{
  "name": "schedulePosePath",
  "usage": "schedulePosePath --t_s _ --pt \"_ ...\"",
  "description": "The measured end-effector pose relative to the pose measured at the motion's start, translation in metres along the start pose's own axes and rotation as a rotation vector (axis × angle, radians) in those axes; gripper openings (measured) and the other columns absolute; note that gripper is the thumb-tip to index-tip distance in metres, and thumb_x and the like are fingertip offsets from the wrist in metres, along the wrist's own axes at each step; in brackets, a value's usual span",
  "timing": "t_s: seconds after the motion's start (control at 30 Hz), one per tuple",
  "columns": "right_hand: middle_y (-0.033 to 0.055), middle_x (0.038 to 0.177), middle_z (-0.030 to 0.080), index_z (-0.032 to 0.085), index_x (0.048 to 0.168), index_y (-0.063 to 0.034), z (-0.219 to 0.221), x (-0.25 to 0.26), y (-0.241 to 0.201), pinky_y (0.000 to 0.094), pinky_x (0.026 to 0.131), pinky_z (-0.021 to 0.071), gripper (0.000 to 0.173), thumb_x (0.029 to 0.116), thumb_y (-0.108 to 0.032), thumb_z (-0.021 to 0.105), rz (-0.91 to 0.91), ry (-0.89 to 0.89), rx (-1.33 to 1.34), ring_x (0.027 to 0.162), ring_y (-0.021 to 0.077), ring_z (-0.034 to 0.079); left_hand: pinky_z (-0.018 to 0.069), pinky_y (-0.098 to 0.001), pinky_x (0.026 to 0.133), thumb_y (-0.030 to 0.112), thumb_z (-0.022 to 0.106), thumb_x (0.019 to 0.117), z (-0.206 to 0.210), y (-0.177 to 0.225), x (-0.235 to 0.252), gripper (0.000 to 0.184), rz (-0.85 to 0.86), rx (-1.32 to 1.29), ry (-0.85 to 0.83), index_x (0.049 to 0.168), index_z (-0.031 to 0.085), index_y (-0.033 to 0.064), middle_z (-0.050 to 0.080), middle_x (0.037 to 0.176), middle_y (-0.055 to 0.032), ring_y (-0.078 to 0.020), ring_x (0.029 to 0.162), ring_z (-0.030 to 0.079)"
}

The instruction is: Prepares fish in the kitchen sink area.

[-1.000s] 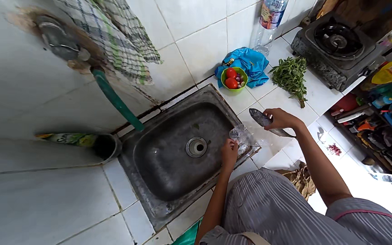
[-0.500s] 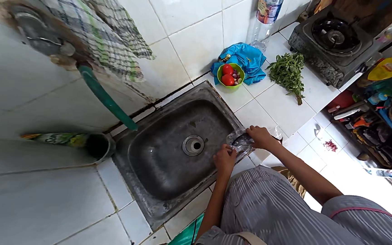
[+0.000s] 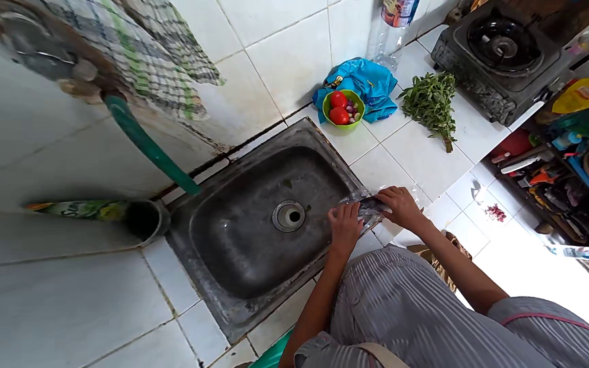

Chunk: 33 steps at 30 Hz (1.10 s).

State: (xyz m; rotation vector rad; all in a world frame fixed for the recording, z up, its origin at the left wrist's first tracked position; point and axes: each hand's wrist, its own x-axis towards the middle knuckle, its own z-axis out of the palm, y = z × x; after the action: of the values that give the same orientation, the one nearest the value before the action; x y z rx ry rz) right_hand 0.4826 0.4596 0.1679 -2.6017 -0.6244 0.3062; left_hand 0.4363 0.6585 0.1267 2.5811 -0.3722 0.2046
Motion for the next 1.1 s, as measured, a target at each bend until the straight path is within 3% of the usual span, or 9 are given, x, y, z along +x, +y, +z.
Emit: schedulePosePath --t_s 0.27,0.63,0.83,1.1 --pt "0.0207 0.126 0.070 0.069 0.128 0.0029 0.015 -0.007 0.005 0.0635 0.102 0.0431 0.045 0.0858 -0.007 0.078 -0.016 0.088 -0.055 0.118 0.0410 0.065 0.0397 -0.0695 0.096 0.018 0.083 0.0809 0.005 -0.009 0.005 0.042 0.045 0.062 0.043 0.115 0.073 -0.0035 0.073 0.112 -0.0199 -0.0412 0.105 0.069" --pt "0.0192 0.119 0.072 0.071 0.127 -0.0001 0.000 0.009 0.011 0.0604 0.100 0.0430 0.047 0.0839 -0.015 0.081 -0.013 -0.070 -0.091 0.107 0.0387 0.067 0.0417 -0.0663 0.096 0.025 0.082 0.0816 0.008 -0.026 0.017 0.040 0.244 0.091 0.044 0.111 0.074 -0.0009 0.073 0.104 -0.0174 -0.0361 0.099 0.070" --pt "0.0187 0.121 0.071 0.070 0.129 -0.0013 -0.008 0.017 0.010 0.0578 0.101 0.0413 0.050 0.0839 -0.019 0.083 0.005 -0.174 -0.113 0.107 0.0372 0.066 0.0426 -0.0658 0.095 0.023 0.082 0.0813 0.008 -0.026 0.017 0.038 0.260 0.116 0.056 0.110 0.074 -0.0011 0.074 0.103 -0.0171 -0.0363 0.098 0.071" --pt "0.0204 0.120 0.071 0.070 0.128 -0.0004 -0.008 0.016 0.011 0.0603 0.102 0.0413 0.048 0.0849 -0.018 0.081 0.000 -0.162 -0.086 0.108 0.0391 0.067 0.0421 -0.0672 0.094 0.018 0.081 0.0806 0.010 -0.028 0.017 0.035 0.245 0.054 0.063 0.109 0.075 -0.0001 0.074 0.100 -0.0172 -0.0362 0.098 0.071"
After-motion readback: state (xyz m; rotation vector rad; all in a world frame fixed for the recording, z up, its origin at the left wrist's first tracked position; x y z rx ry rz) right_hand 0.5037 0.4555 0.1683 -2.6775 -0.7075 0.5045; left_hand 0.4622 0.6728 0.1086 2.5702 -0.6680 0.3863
